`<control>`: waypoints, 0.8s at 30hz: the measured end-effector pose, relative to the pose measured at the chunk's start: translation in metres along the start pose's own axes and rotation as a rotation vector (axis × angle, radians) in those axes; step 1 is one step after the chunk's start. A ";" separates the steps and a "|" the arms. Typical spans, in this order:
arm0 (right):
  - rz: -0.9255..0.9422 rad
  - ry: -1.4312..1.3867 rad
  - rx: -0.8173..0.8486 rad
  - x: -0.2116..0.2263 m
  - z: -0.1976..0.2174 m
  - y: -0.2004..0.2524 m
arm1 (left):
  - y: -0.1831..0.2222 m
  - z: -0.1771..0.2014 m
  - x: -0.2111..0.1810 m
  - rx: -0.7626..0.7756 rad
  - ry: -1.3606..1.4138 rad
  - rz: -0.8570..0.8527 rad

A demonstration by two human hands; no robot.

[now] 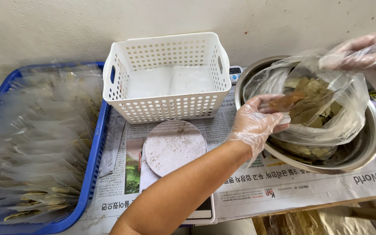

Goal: Weighing dried bay leaves on a digital scale and packaging them into small plastic bags

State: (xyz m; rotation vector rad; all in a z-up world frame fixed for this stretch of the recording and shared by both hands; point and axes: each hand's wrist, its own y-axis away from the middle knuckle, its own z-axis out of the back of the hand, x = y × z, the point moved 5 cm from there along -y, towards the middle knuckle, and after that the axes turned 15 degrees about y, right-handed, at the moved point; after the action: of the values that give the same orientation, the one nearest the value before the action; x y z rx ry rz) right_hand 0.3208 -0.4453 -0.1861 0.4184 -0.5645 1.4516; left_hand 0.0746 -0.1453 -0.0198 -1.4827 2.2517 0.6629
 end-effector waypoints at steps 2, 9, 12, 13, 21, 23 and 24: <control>-0.258 0.101 0.018 -0.045 0.033 -0.032 | 0.001 -0.003 -0.002 0.006 0.016 -0.002; 0.132 -0.107 0.109 0.239 0.198 0.190 | -0.002 0.010 -0.006 0.034 0.332 0.038; 0.103 -0.050 0.052 0.293 0.200 0.227 | 0.016 0.006 -0.019 0.106 0.323 0.081; 0.062 -0.030 0.093 0.302 0.199 0.231 | 0.024 0.003 -0.023 0.176 0.275 0.111; 0.344 -0.118 0.086 0.340 0.204 0.248 | 0.044 0.016 -0.053 0.099 -0.197 0.305; 0.393 -0.143 0.106 0.350 0.199 0.252 | 0.045 0.022 -0.057 0.100 -0.206 0.287; 0.409 -0.096 0.090 0.358 0.196 0.256 | 0.048 0.020 -0.063 0.132 -0.211 0.243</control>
State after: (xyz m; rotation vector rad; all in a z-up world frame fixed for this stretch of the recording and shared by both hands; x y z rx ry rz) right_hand 0.0556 -0.2509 0.1661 0.4627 -0.6915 1.8612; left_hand 0.0555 -0.0706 0.0057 -1.0357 2.2796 0.6903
